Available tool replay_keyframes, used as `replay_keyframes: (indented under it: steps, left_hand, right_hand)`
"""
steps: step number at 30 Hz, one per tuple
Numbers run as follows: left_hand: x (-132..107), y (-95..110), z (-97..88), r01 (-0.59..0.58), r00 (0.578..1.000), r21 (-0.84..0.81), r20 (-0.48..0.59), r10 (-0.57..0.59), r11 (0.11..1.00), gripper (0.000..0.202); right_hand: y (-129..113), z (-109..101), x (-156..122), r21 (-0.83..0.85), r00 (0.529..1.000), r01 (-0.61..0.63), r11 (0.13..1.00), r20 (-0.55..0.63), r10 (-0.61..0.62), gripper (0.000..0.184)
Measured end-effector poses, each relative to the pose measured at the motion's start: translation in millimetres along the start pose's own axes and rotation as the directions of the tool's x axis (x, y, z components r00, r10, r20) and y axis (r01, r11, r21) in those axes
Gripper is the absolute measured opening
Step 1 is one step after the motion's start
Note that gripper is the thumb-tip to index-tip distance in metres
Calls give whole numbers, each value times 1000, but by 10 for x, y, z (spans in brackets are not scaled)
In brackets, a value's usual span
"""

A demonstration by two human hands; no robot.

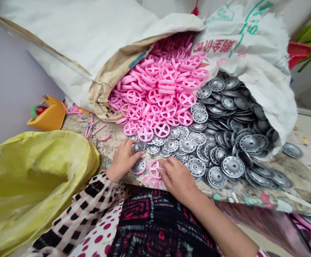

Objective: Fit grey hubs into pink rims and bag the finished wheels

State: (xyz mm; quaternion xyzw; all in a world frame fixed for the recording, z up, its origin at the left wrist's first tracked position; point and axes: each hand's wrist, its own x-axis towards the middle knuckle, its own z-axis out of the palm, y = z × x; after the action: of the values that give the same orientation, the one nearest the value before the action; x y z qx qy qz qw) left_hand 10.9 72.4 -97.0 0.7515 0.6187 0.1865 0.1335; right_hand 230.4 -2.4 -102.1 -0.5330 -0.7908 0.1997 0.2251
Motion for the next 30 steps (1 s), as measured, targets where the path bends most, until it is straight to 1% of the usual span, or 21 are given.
replay_keyframes:
  steps: [3, 6, 11, 13, 14, 17, 19, 21, 22, 24, 25, 26, 28, 29, 30]
  left_hand:
    - [35, 9, 68, 11, 1000, 30, -22, -10, 999, 42]
    - [69, -13, 112, 8, 1000, 20, -19, -8, 1000, 37]
    - [52, -69, 108, -6, 998, -14, -59, 5, 1000, 38]
    - [24, -114, 106, -16, 997, -32, -76, 13, 999, 34]
    - [9, -144, 106, -41, 996, -37, -85, 38, 998, 30]
    - [-37, -237, 92, -160, 978, -42, -146, 152, 986, 21]
    - [-74, -269, 48, -205, 953, -40, -235, 190, 978, 22]
    - [-122, -245, -25, -249, 928, -65, -303, 218, 966, 22]
    - [-150, -209, -66, -288, 919, -95, -307, 247, 953, 22]
    - [-206, -100, -137, -374, 911, -194, -258, 321, 907, 20]
    - [-232, -36, -161, -397, 912, -257, -219, 347, 881, 20]
    - [-255, 26, -175, -395, 918, -321, -180, 354, 861, 19]
    - [-291, 128, -178, -332, 943, -414, -123, 310, 847, 20]
    - [-307, 162, -172, -291, 956, -428, -98, 276, 856, 21]
    - [-323, 185, -164, -260, 965, -412, -75, 252, 873, 22]
  right_hand:
    - [-11, 63, 27, -151, 995, 57, 987, 89, -44, 46]
    - [-11, 138, 65, -234, 990, 109, 966, 118, -84, 57]
    - [-15, 203, 115, -279, 991, 117, 953, 101, -92, 57]
    - [-18, 206, 123, -276, 991, 119, 954, 90, -97, 59]
    - [-20, 202, 127, -268, 991, 122, 956, 82, -104, 57]
    - [-32, 164, 158, -239, 993, 120, 964, 37, -115, 44]
    - [-54, 117, 203, -205, 994, 109, 973, -10, -113, 37]
    - [-93, 56, 267, -125, 991, 98, 987, -78, -108, 35]
    - [-118, 23, 303, -71, 987, 96, 993, -120, -104, 35]
    - [-166, -44, 371, 39, 977, 112, 993, -185, -103, 37]
    - [-183, -75, 400, 86, 975, 130, 988, -194, -112, 34]
    - [-192, -102, 421, 129, 975, 148, 981, -188, -122, 29]
    - [-177, -141, 440, 208, 980, 148, 967, -162, -115, 19]
    - [-153, -151, 437, 244, 984, 116, 963, -162, -77, 17]
    - [-121, -153, 426, 273, 986, 60, 960, -168, -14, 16]
